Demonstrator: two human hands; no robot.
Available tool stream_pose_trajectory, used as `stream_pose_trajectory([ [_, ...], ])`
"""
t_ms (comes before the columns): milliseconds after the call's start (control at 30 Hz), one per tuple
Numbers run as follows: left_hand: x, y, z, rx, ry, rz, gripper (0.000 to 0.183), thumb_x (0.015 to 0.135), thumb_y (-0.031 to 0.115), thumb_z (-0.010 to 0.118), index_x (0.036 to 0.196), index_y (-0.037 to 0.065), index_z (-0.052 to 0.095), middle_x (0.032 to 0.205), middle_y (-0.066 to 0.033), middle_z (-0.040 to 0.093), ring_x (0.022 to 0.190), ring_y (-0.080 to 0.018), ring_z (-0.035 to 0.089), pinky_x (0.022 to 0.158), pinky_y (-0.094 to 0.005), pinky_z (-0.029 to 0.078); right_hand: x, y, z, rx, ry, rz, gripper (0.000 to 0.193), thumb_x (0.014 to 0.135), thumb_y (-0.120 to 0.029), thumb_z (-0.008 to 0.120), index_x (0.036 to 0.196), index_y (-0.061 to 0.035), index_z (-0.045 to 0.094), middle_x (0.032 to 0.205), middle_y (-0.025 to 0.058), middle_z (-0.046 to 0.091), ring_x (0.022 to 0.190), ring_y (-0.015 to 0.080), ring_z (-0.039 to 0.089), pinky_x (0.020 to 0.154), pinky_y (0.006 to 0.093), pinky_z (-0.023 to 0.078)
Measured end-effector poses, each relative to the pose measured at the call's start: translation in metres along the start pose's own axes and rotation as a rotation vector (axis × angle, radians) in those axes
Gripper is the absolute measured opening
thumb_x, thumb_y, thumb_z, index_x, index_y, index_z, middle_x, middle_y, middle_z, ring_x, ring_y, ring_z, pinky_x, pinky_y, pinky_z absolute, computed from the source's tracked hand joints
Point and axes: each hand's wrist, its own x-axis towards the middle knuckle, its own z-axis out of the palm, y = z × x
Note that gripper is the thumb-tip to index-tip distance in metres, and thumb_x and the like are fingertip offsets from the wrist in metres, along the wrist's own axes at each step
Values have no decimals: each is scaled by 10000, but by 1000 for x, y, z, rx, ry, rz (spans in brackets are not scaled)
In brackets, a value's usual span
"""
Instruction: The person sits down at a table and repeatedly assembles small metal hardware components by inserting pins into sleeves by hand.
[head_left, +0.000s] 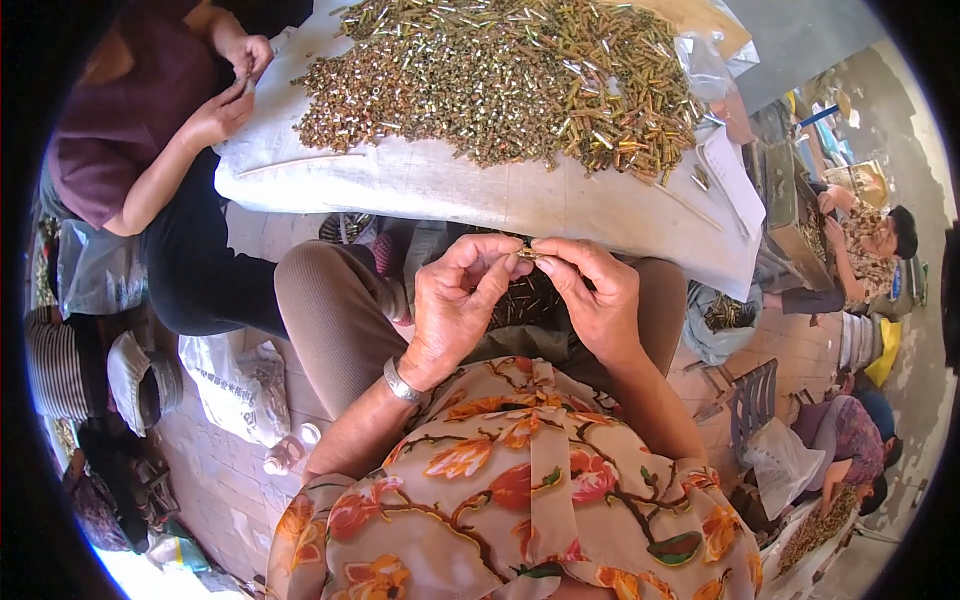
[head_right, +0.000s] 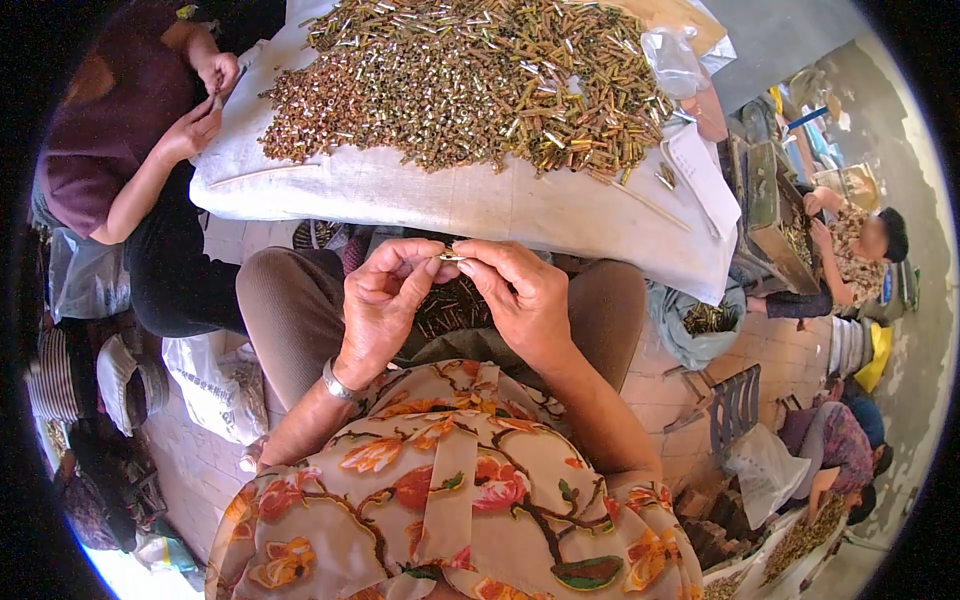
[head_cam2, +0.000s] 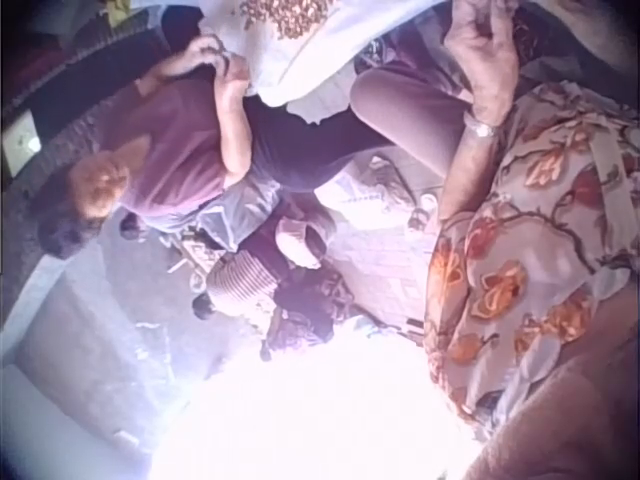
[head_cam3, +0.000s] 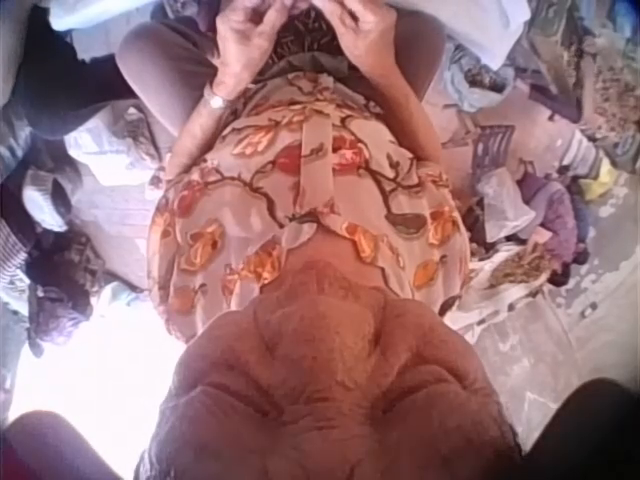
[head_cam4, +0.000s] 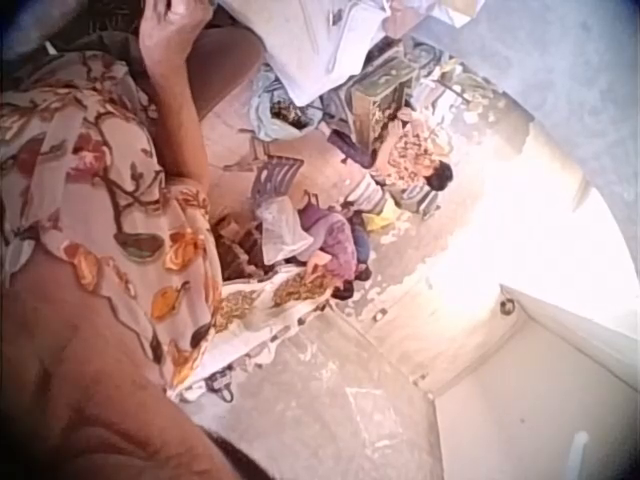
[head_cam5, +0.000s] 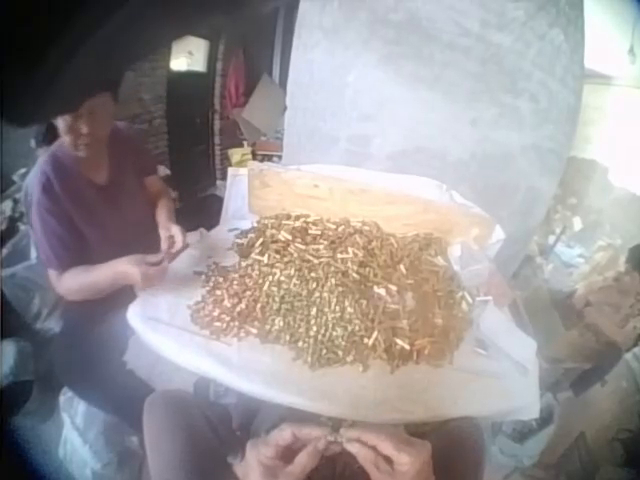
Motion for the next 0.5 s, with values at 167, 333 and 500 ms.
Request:
stream_pose_trajectory([
  [167,5,10,-12,-55,-171,-111,158,914,0,575,1067,-14,611,967,-77,672,853,-133,661,782,-250,551,3,4,-18,357,-211,350,158,883,-49,635,1032,-11,675,827,28,675,688,71,590,611,215,478],
  [333,12,25,-27,-311,-508,-374,130,869,16,638,996,-15,642,915,-111,676,797,-175,674,726,-288,569,-3,2,-27,719,-454,581,166,896,-72,625,1036,-3,680,741,18,639,502,12,411,424,178,282],
  [500,12,4,-25,-525,-515,-379,119,869,34,644,983,-3,647,877,-122,676,740,-190,676,699,-291,569,-13,3,-15,990,-363,734,171,921,-118,591,1022,8,649,761,35,612,476,25,395,410,184,266],
])
